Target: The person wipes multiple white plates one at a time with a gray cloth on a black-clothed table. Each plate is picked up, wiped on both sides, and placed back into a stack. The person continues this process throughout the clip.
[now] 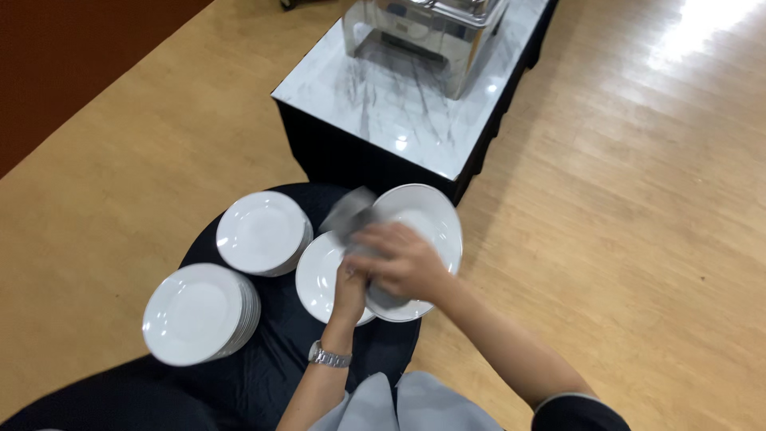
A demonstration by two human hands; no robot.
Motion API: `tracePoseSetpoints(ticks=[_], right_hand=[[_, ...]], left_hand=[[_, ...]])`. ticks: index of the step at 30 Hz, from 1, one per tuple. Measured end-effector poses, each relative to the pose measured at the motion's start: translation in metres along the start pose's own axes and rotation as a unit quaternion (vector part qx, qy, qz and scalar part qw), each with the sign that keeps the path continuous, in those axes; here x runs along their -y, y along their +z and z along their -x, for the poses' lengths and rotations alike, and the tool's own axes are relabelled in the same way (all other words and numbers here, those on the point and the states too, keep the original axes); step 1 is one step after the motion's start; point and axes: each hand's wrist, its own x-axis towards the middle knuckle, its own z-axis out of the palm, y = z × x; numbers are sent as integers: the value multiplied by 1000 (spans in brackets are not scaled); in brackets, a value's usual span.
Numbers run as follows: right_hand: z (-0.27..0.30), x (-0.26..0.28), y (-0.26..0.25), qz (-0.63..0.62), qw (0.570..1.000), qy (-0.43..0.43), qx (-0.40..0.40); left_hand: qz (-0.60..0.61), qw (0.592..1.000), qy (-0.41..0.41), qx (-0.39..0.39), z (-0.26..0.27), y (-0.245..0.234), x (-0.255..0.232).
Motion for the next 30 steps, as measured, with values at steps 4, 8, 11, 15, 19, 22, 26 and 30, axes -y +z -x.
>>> tracePoseSetpoints(ticks=[4,8,11,15,19,22,26,30], right_hand=[[-23,-18,22,15,997,81,-6],[3,-50,15,108,975,195,-9],[35,-35,16,132,961,241,41],[63,14,9,32,941,302,148],[49,44,-8,-93,949,258,154],[23,66,14,-112,979,138,98],[-2,52,48,-74,995,39,58],[-10,-16,41,43,988,137,48]], left_hand=[[98,995,16,-21,9,-8,-6],[147,983,48,-97,19,-11,-21],[176,972,75,-137,19,-20,-34],[179,961,125,-169,20,-36,-42],[184,954,123,-200,20,-46,-42],[218,948,134,-189,23,-37,-32],[236,946,151,-163,37,-35,-28],[199,957,124,-169,51,-50,-37]])
